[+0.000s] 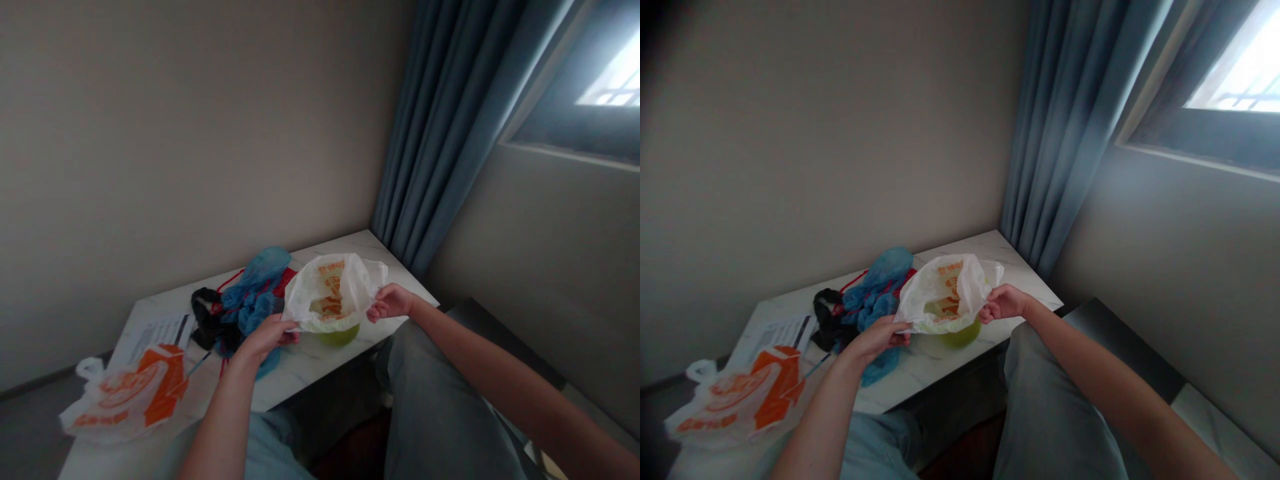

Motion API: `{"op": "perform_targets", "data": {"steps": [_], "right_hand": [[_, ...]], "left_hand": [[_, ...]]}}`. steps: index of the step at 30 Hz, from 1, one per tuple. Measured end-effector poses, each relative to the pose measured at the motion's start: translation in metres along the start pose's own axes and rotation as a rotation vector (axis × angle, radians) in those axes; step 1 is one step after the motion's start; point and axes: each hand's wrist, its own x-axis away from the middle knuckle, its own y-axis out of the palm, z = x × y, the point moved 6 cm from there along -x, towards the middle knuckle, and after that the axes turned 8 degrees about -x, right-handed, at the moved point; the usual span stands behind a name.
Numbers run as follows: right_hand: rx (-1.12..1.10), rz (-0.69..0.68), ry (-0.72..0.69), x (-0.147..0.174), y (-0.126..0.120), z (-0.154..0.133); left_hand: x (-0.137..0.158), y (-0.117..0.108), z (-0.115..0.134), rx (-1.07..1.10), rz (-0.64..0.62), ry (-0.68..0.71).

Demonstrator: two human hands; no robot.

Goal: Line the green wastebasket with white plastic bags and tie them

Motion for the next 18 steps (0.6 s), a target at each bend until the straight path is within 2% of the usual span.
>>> {"op": "perform_targets", "data": {"steps": [3,6,10,12,15,18], "right_hand": [[0.097,-0.072,0.114,-0.003,0.001,0.015],[0.197,-0.069,0.279,-0.006,-0.005,0.034],[0.250,-0.057,0.389,-0.010,-0.008,0.040],[0.228,-0.038,0.365,-0.011,-0.008,0.035],[0.141,0.060,0.237,-0.012,-0.012,0.021],[0.023,0.176,0.123,-0.010,-0.017,0.010]], "left_hand": [[0.003,0.008,-0.001,-0.027,-0.094,0.009],[0.009,0.017,0.005,-0.050,-0.181,0.048],[0.013,0.017,0.014,-0.062,-0.185,0.081],[0.012,0.013,0.015,-0.075,-0.144,0.081],[0.008,0.006,0.015,-0.118,-0.092,0.099],[0.007,0.007,0.012,-0.117,-0.137,0.128]]}}
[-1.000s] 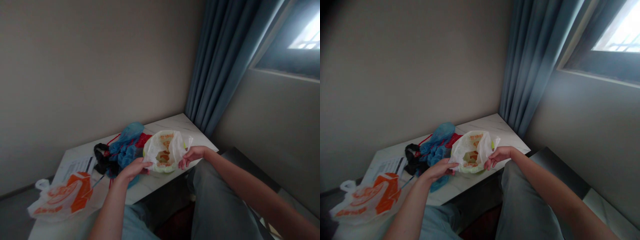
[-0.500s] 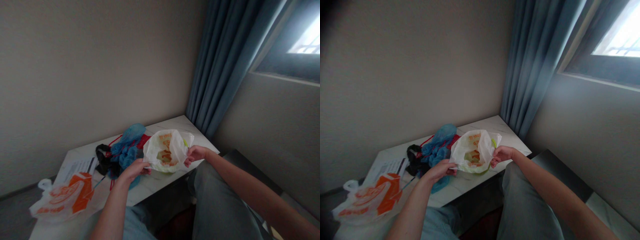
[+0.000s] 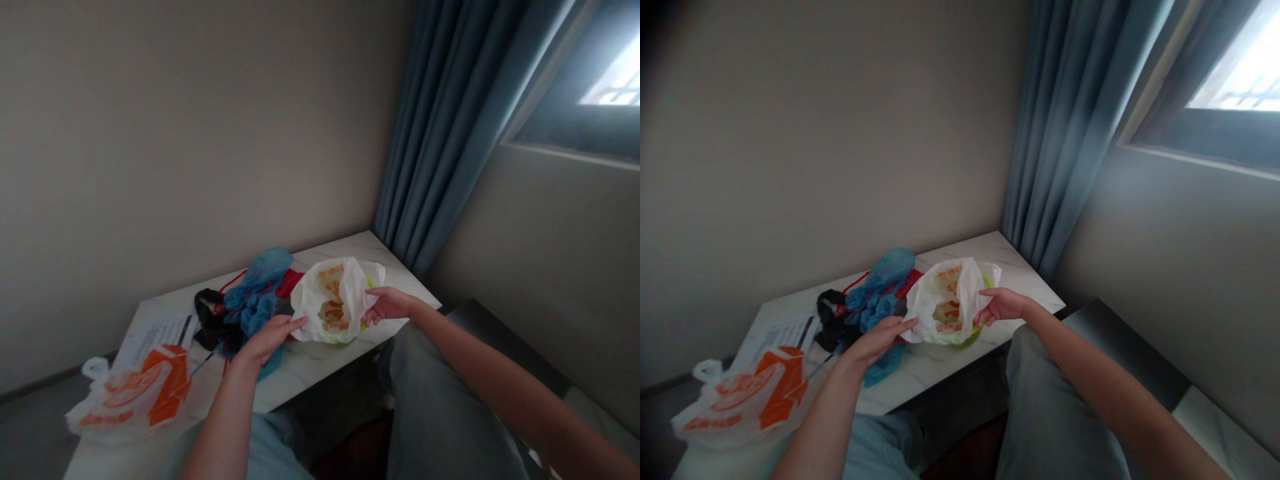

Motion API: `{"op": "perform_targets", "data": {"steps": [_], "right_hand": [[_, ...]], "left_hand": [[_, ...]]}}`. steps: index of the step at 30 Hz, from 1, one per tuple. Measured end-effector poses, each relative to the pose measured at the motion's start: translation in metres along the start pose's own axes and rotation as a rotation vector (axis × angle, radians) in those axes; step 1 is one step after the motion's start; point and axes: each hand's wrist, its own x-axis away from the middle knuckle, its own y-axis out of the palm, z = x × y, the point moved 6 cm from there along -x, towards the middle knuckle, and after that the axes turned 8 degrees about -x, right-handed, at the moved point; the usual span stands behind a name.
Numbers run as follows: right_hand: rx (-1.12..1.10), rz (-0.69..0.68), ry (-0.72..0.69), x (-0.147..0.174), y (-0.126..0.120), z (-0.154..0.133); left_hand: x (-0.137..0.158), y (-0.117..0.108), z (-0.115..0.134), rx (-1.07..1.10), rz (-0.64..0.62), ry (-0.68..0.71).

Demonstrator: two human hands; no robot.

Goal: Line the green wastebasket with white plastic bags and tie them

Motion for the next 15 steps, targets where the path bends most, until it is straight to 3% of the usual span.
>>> {"op": "perform_targets", "data": {"steps": [5,15], "right_hand": [[-0.151,0.101,-0.100,0.005,0.002,-0.010],[-0.207,0.164,-0.110,0.002,0.000,0.001]], "left_hand": [[0.000,0.009,-0.003,0.124,-0.076,0.001],[0.004,0.019,0.003,0.301,-0.107,-0.128]]}}
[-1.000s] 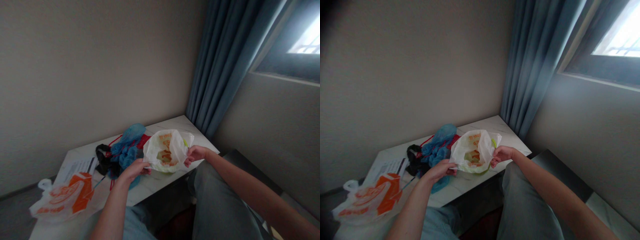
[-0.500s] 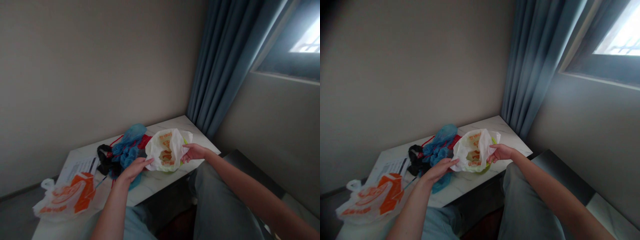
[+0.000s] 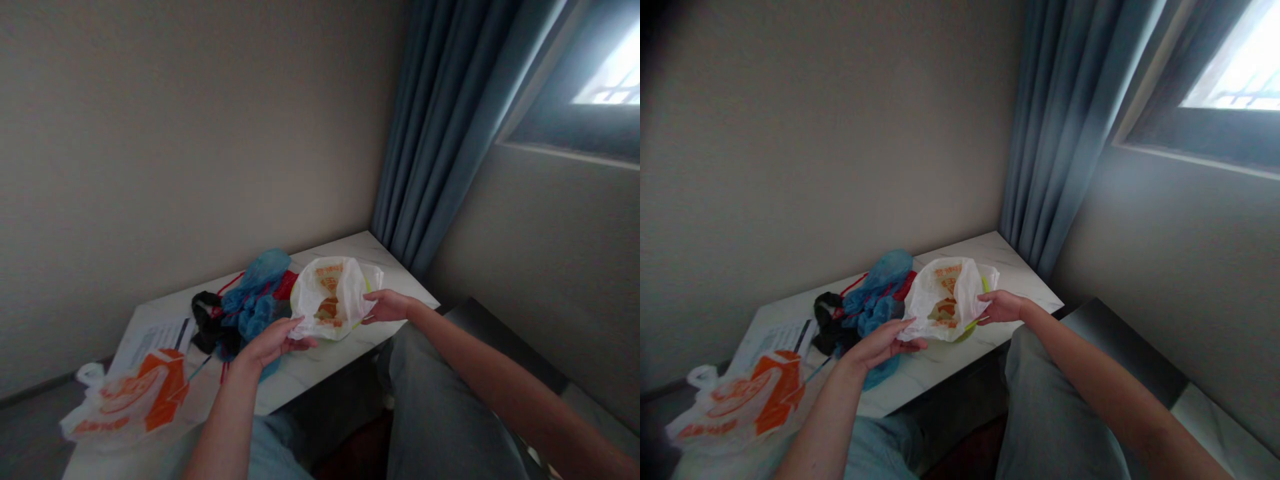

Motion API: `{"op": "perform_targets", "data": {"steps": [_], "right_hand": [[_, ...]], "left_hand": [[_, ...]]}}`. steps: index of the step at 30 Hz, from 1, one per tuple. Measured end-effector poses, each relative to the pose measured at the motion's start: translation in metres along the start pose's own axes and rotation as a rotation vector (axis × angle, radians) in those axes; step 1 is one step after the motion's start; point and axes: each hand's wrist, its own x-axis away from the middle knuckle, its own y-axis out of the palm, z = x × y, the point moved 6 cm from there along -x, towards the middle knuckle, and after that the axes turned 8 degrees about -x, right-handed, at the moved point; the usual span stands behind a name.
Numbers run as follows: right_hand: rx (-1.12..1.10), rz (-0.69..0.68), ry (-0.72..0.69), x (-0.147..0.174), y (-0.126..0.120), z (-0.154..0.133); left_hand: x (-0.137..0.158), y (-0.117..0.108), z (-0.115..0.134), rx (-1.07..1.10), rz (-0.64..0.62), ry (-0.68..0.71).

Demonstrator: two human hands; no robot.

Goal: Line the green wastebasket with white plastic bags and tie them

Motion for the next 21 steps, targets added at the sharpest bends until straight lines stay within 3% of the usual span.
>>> {"op": "perform_targets", "data": {"steps": [7,10,13,16,21], "right_hand": [[0.054,-0.091,0.121,0.007,0.004,-0.005],[0.054,0.033,-0.016,0.003,-0.005,-0.015],[0.006,0.275,-0.237,-0.001,-0.023,-0.028],[-0.028,0.479,-0.453,0.001,-0.041,-0.041],[-0.074,0.589,-0.630,0.009,-0.061,-0.054]], "left_hand": [[0.001,-0.015,0.000,0.280,0.109,-0.082],[-0.002,-0.029,0.005,0.298,0.293,-0.018],[-0.004,-0.042,0.006,0.292,0.475,0.060],[-0.009,-0.048,0.005,0.309,0.546,0.132],[-0.011,-0.053,0.010,0.481,0.621,0.221]]}}
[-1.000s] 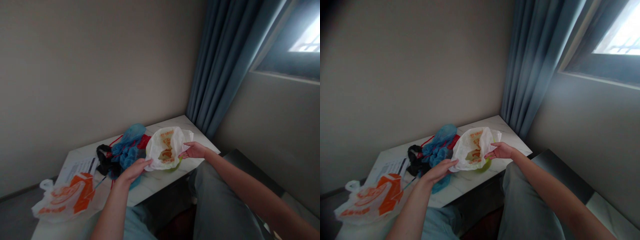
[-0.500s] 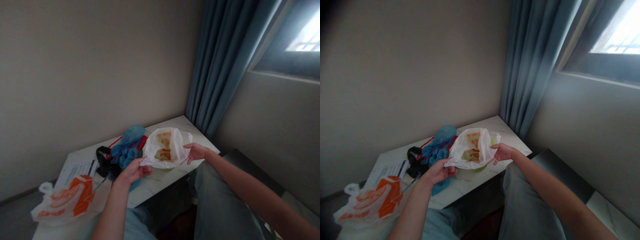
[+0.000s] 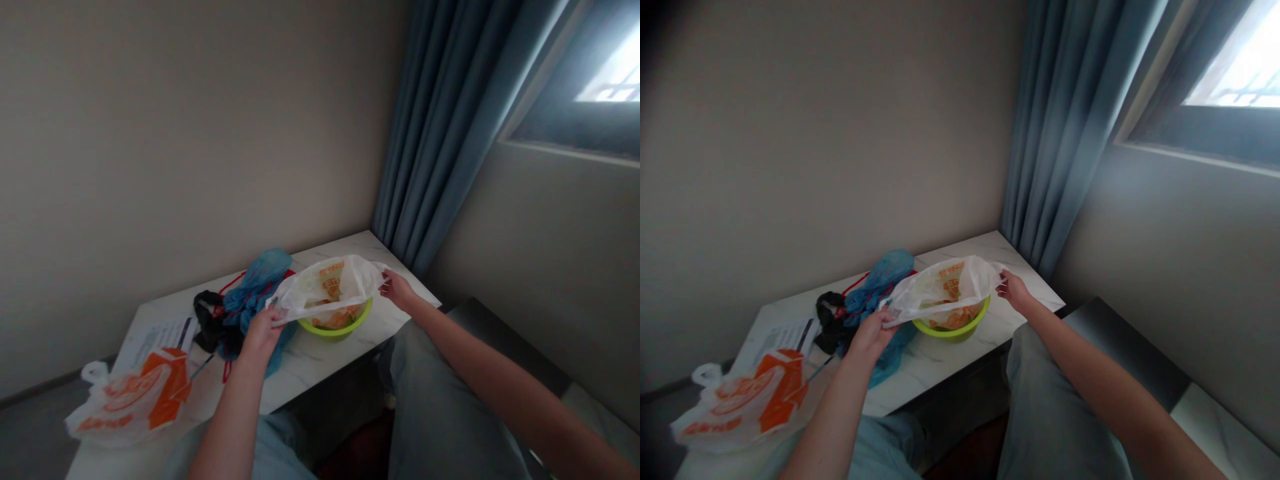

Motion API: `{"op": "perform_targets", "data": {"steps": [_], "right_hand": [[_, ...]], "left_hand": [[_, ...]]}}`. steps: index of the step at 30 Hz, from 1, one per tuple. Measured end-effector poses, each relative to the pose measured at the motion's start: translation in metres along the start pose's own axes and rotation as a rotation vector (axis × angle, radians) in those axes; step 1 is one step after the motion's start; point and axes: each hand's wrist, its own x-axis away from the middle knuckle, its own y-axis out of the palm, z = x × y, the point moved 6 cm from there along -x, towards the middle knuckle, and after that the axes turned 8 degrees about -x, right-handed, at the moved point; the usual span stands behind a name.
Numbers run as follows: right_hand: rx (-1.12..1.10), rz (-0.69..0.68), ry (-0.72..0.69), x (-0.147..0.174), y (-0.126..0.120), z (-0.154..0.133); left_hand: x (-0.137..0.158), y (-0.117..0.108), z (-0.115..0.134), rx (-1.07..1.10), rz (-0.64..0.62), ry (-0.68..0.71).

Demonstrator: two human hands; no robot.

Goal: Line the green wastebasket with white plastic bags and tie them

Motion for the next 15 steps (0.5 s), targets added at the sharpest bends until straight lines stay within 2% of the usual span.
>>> {"op": "perform_targets", "data": {"steps": [4,8,12,15], "right_hand": [[-0.075,0.043,-0.085,-0.001,-0.009,-0.013],[-0.144,0.055,-0.151,0.000,-0.009,-0.026],[-0.265,0.079,-0.247,0.004,-0.007,-0.036],[-0.289,0.008,-0.272,0.002,0.001,-0.040]], "left_hand": [[0.001,0.006,0.011,0.191,-0.019,0.018],[0.004,0.009,0.022,0.360,-0.033,0.140],[0.006,0.016,0.026,0.415,-0.060,0.275],[0.010,0.026,0.026,0.394,-0.106,0.335]]}}
